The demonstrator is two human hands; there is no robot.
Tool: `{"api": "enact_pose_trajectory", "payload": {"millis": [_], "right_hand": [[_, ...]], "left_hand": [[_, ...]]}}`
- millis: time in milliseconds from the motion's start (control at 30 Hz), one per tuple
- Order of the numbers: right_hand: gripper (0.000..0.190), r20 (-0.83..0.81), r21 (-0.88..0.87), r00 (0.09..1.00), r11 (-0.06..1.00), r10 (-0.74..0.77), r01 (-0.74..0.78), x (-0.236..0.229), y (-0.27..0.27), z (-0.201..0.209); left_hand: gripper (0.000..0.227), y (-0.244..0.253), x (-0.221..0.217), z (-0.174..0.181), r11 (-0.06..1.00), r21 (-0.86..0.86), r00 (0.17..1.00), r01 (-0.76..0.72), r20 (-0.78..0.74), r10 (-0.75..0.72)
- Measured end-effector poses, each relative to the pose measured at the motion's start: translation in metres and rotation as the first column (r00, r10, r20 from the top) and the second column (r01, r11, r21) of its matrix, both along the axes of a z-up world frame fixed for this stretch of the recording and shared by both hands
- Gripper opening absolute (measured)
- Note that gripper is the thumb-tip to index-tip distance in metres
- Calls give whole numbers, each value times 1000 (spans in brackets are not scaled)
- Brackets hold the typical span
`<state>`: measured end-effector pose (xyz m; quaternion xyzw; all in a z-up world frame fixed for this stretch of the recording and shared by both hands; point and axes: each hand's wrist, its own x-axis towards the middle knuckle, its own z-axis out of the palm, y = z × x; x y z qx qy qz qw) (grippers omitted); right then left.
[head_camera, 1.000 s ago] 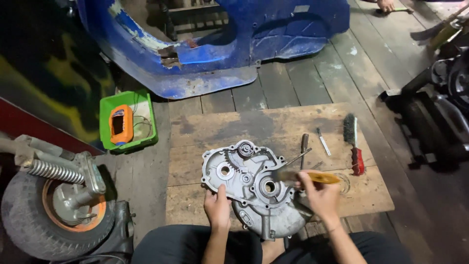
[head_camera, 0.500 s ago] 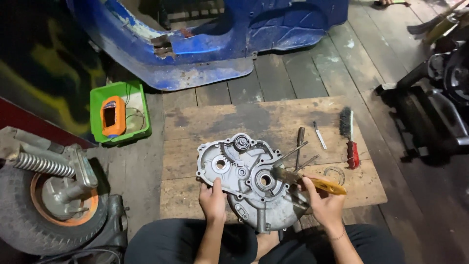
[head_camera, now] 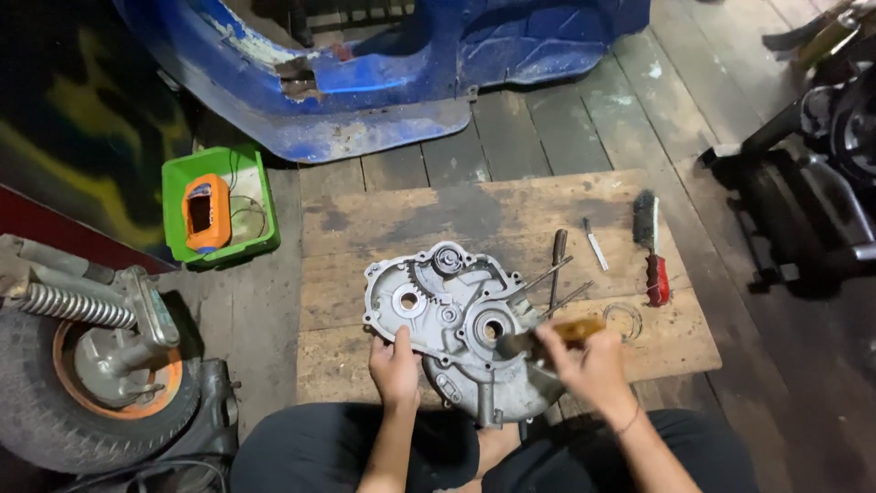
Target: The person cleans a silver mechanical housing, likely a motorcycle engine case, using a wire brush and a paintbrush. They scrub the internal gears and surfaces, then use the paintbrush to remove debris from the crevices.
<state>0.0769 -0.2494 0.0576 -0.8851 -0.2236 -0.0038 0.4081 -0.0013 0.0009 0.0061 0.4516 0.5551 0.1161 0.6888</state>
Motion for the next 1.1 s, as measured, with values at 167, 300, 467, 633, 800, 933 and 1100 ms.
{"api": "enact_pose_trajectory", "payload": {"millis": [167, 300, 467, 633, 800, 933, 1100], "right_hand": [[21, 110, 7, 986, 992, -124, 124, 12, 1, 16], [24, -85, -80, 981, 980, 174, -180, -5, 13, 36], [19, 62, -14, 978, 980, 201, -200, 22, -1, 21], [3, -37, 106, 991, 987, 125, -120, 31, -7, 13], [3, 82, 43, 995, 998, -54, 50, 53, 2, 58], [8, 0, 82, 999, 996, 47, -47, 34, 5, 42], [16, 87, 48, 995, 998, -54, 50, 65, -13, 19]], "left_hand": [[37, -1, 2, -9, 999, -23, 996, -48, 79, 49], [36, -2, 1, -5, 998, -28, 997, -48, 55, 50], [34, -2, 3, -14, 999, -15, 997, -46, 59, 47], [82, -2, 2, -6, 999, -1, 997, -41, 73, 41], [83, -3, 3, -17, 998, -15, 990, -64, 126, 66], [83, -2, 1, -12, 999, -13, 995, -40, 89, 41], [86, -2, 2, -2, 999, -8, 994, -48, 99, 48]]}}
